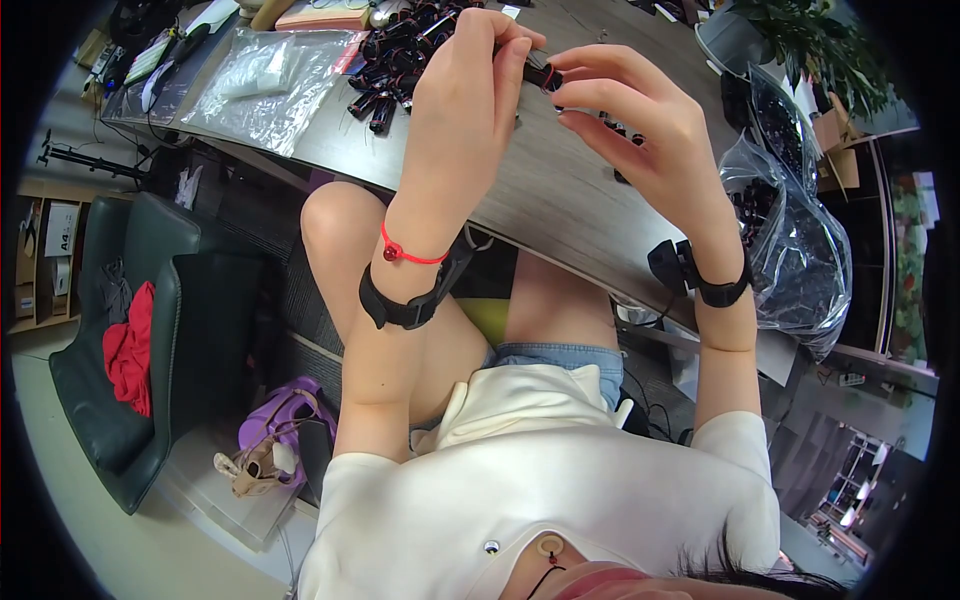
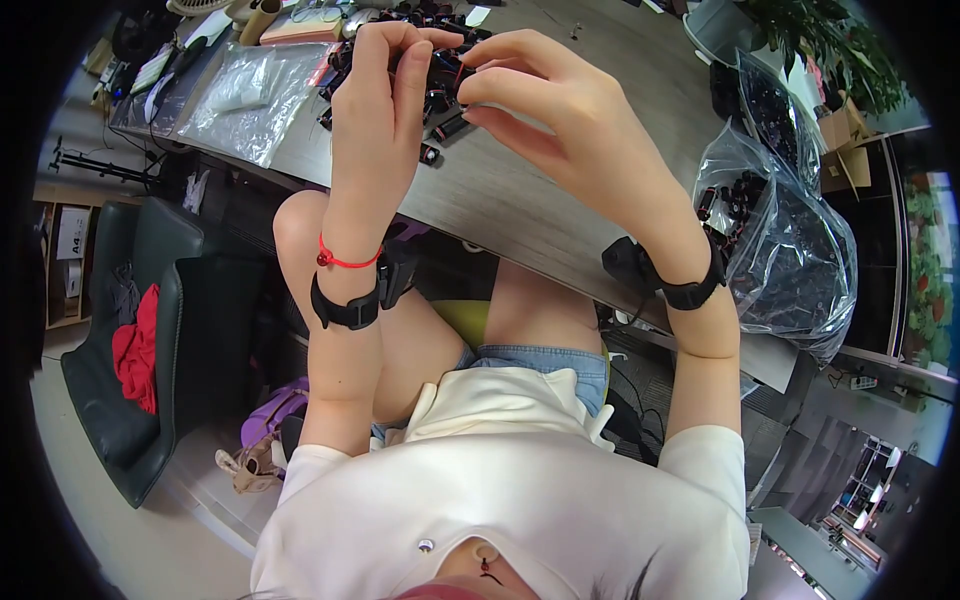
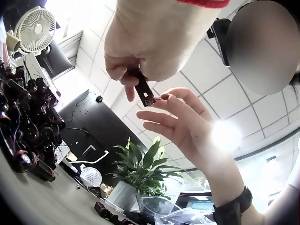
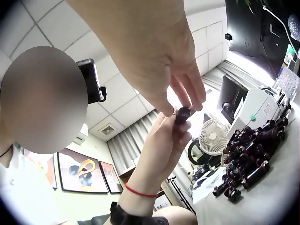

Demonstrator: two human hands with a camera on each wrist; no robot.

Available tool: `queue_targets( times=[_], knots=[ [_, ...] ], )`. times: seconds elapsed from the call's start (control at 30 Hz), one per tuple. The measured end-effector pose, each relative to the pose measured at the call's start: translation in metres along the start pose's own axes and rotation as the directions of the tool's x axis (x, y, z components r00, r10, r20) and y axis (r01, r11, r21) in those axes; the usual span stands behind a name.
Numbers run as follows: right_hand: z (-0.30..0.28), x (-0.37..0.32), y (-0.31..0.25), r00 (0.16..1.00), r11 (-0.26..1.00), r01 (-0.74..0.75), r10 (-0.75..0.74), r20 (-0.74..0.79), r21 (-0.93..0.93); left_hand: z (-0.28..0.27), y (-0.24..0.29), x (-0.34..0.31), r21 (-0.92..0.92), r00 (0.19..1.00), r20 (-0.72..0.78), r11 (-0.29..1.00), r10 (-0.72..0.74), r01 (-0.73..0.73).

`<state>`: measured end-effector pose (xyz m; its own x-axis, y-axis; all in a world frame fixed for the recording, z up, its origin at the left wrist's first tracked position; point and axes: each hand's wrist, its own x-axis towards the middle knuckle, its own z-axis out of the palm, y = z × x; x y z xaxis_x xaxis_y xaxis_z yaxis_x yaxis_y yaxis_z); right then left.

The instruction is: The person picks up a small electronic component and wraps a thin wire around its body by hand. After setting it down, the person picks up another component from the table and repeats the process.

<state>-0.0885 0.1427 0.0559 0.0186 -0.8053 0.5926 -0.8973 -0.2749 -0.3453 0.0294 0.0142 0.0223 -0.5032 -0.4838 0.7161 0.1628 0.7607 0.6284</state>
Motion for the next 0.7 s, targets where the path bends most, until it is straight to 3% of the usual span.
queue_targets(
  times=[0.2,0.23,0.3,0.33,0.43,0.6,0.7],
  knots=[
    [-0.001,0.001,-0.003,0.998,0.997,-0.043,0.045,-0.038,0.062,0.002,-0.001,0.000,0.057,0.997,-0.013,0.995,0.081,-0.080],
    [0.001,-0.001,-0.003,0.991,0.966,-0.106,0.123,-0.056,0.237,0.001,-0.001,0.000,0.047,0.991,-0.020,0.990,0.134,-0.133],
    [0.003,-0.002,-0.001,0.959,0.803,-0.204,0.280,-0.052,0.559,0.000,-0.003,0.000,0.026,0.970,-0.036,0.971,0.240,-0.239],
    [0.002,-0.003,-0.001,0.958,0.804,-0.205,0.280,-0.052,0.559,0.001,-0.003,0.000,0.025,0.970,-0.036,0.971,0.240,-0.239],
    [-0.002,-0.002,0.001,0.923,0.572,-0.304,0.375,0.087,0.762,0.002,-0.004,-0.001,-0.029,0.953,-0.077,0.955,0.292,-0.295],
    [-0.006,-0.004,0.004,0.912,0.623,-0.305,0.409,0.033,0.720,0.007,-0.004,0.006,-0.128,0.936,-0.127,0.930,0.328,-0.343],
    [-0.012,-0.008,0.010,0.902,0.743,-0.258,0.414,-0.122,0.618,0.016,0.016,0.027,-0.266,0.778,-0.486,0.781,0.398,-0.565]
  ],
)
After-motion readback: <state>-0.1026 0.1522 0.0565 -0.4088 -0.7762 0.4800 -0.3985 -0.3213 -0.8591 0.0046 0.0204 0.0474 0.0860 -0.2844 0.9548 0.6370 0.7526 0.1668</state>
